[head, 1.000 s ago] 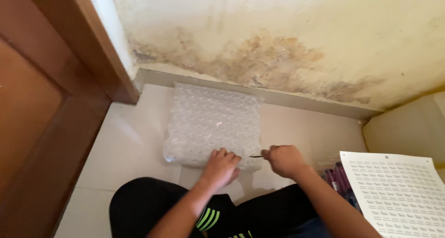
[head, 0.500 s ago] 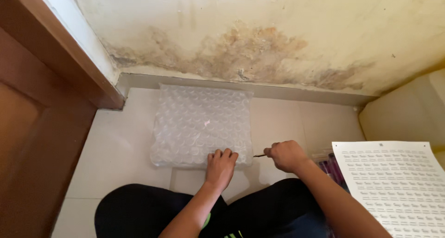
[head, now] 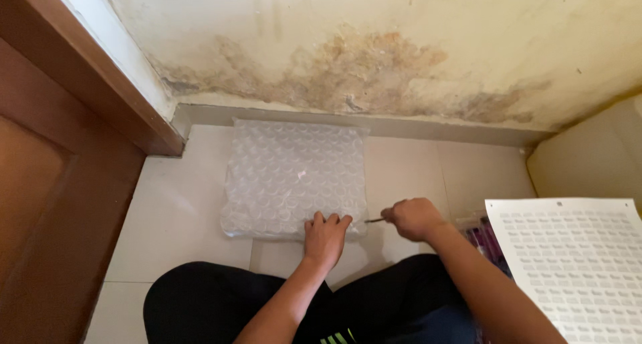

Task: The person sits on the floor and uses a pen to poke at bubble wrap. They then pick up a small clear plastic vial, peel a rectangular label from a sheet, and wrap it around the vial.

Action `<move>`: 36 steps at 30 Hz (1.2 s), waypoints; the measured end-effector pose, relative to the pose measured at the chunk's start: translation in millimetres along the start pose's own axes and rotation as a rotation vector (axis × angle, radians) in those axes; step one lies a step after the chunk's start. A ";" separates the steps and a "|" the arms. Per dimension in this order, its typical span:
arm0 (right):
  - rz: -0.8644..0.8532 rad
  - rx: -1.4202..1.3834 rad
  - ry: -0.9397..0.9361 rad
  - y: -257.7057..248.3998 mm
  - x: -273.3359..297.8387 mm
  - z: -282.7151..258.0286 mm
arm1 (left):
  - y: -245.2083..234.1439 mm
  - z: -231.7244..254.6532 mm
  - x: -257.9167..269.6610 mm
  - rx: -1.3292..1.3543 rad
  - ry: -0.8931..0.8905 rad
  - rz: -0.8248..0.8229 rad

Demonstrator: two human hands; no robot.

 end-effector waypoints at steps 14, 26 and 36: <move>-0.169 -0.050 -0.139 37.5 -56.9 -12.2 | 0.4 24.9 -12.4 -0.017 -0.183 -0.123; -0.249 -0.016 -0.204 55.0 -73.7 -12.0 | 16.3 21.2 -14.3 0.002 -0.206 -0.058; -0.311 0.115 -0.088 67.8 -61.5 -19.3 | 20.2 25.4 -7.0 -0.005 -0.209 -0.074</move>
Point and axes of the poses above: each hand's wrist, its own x-axis away from the middle knuckle, its own y-axis out of the palm, z = x × y, the point moved 5 cm from there along -x, towards the middle knuckle, and after that the axes turned 6 degrees about x, right-handed, at the moved point
